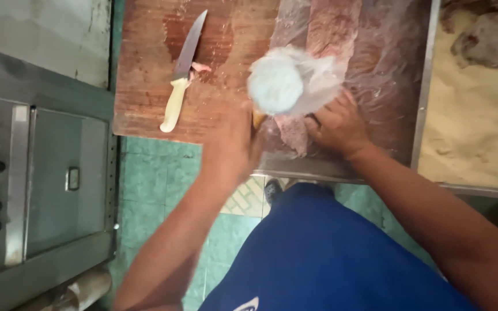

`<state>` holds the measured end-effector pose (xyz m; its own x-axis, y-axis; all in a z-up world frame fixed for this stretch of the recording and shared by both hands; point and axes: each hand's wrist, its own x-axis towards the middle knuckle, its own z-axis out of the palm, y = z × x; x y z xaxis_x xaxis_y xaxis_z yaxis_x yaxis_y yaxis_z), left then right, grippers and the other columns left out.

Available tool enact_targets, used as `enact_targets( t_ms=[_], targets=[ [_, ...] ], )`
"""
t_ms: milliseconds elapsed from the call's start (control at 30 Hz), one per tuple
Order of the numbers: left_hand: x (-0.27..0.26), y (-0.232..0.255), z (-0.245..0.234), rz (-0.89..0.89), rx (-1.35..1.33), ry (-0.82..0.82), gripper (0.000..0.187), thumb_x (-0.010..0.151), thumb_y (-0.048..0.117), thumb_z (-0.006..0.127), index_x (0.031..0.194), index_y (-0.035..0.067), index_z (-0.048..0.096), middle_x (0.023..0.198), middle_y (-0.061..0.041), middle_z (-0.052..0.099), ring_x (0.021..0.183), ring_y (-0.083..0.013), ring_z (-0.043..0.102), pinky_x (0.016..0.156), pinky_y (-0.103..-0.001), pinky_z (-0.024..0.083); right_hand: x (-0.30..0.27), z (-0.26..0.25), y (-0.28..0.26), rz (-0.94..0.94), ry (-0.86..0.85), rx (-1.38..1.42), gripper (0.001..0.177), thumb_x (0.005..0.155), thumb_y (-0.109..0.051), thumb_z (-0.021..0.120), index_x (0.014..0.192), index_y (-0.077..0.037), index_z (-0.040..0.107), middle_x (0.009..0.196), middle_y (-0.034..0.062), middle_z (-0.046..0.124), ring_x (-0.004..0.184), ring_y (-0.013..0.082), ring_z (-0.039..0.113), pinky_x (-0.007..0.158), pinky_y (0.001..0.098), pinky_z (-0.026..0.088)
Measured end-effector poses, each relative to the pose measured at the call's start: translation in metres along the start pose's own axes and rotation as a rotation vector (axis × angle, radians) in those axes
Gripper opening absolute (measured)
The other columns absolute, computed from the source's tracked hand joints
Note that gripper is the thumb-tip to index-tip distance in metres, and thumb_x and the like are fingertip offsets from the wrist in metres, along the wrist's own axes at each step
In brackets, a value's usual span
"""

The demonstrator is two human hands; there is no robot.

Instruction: Tenderizing meat with a mallet and coating it with breading

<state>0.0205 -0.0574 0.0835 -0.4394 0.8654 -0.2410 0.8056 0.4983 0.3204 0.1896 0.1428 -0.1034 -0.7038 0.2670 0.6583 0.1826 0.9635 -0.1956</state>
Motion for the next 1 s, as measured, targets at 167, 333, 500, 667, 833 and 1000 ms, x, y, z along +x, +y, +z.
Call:
enact_targets(
  t_ms=[167, 333, 500, 667, 833, 1000],
  targets=[
    [0.004, -0.056, 0.086, -0.041, 0.024, -0.275, 0.027, 0.096, 0.033, 0.049, 0.112, 0.011, 0.049, 0.095, -0.019, 0.068, 0.09, -0.047, 0.073, 0.075, -0.06, 0.058, 0.016, -0.019, -0.012, -0.004, -0.006, -0.028, 0.038, 0.083, -0.032, 0.071, 0.114, -0.011, 0.079, 0.129, 0.0107, 0.072, 0.122, 0.0318, 0.066, 0.105, 0.0483, 0.048],
    [-0.018, -0.007, 0.02, 0.049, -0.069, -0.003, 0.025, 0.095, 0.036, 0.058, 0.104, 0.013, 0.054, 0.091, -0.017, 0.063, 0.091, -0.0477, 0.068, 0.075, -0.058, 0.054, 0.023, -0.041, -0.009, 0.19, -0.065, 0.288, 0.029, 0.093, -0.023, 0.064, 0.109, -0.003, 0.074, 0.124, 0.0233, 0.07, 0.117, 0.0423, 0.065, 0.1, 0.053, 0.047],
    [-0.017, -0.029, 0.045, 0.067, -0.13, -0.096, 0.038, 0.097, 0.035, 0.054, 0.117, 0.002, 0.053, 0.105, -0.029, 0.066, 0.097, -0.0557, 0.068, 0.082, -0.067, 0.053, 0.017, -0.013, -0.002, -0.03, -0.059, 0.005, 0.041, 0.088, -0.038, 0.07, 0.119, -0.012, 0.075, 0.139, 0.0125, 0.067, 0.121, 0.0367, 0.066, 0.103, 0.0521, 0.048],
    [-0.058, -0.062, 0.029, -0.26, -0.377, 0.065, 0.034, 0.095, 0.039, 0.064, 0.111, 0.012, 0.054, 0.097, -0.022, 0.068, 0.102, -0.0474, 0.067, 0.08, -0.059, 0.055, 0.026, 0.003, 0.013, 0.033, -0.142, -0.075, 0.021, 0.096, -0.039, 0.069, 0.103, -0.022, 0.077, 0.121, 0.0017, 0.07, 0.116, 0.0263, 0.064, 0.099, 0.0461, 0.042],
    [-0.099, -0.078, 0.065, -0.42, -0.561, 0.195, 0.037, 0.091, 0.042, 0.062, 0.111, 0.012, 0.054, 0.086, -0.015, 0.07, 0.08, -0.0394, 0.068, 0.07, -0.05, 0.047, 0.13, 0.02, 0.012, 0.233, -0.606, -0.003, 0.033, 0.085, -0.011, 0.059, 0.118, -0.006, 0.059, 0.128, 0.0187, 0.052, 0.113, 0.0402, 0.052, 0.092, 0.0584, 0.038],
    [-0.145, -0.108, 0.101, -0.514, -0.584, 0.131, 0.034, 0.089, 0.043, 0.066, 0.104, 0.014, 0.056, 0.073, -0.01, 0.063, 0.07, -0.0324, 0.061, 0.069, -0.045, 0.044, 0.181, 0.012, -0.015, 0.64, -0.887, 0.026, 0.031, 0.089, 0.02, 0.056, 0.085, -0.011, 0.06, 0.085, 0.0039, 0.056, 0.088, 0.0258, 0.057, 0.092, 0.0435, 0.052]
  ],
)
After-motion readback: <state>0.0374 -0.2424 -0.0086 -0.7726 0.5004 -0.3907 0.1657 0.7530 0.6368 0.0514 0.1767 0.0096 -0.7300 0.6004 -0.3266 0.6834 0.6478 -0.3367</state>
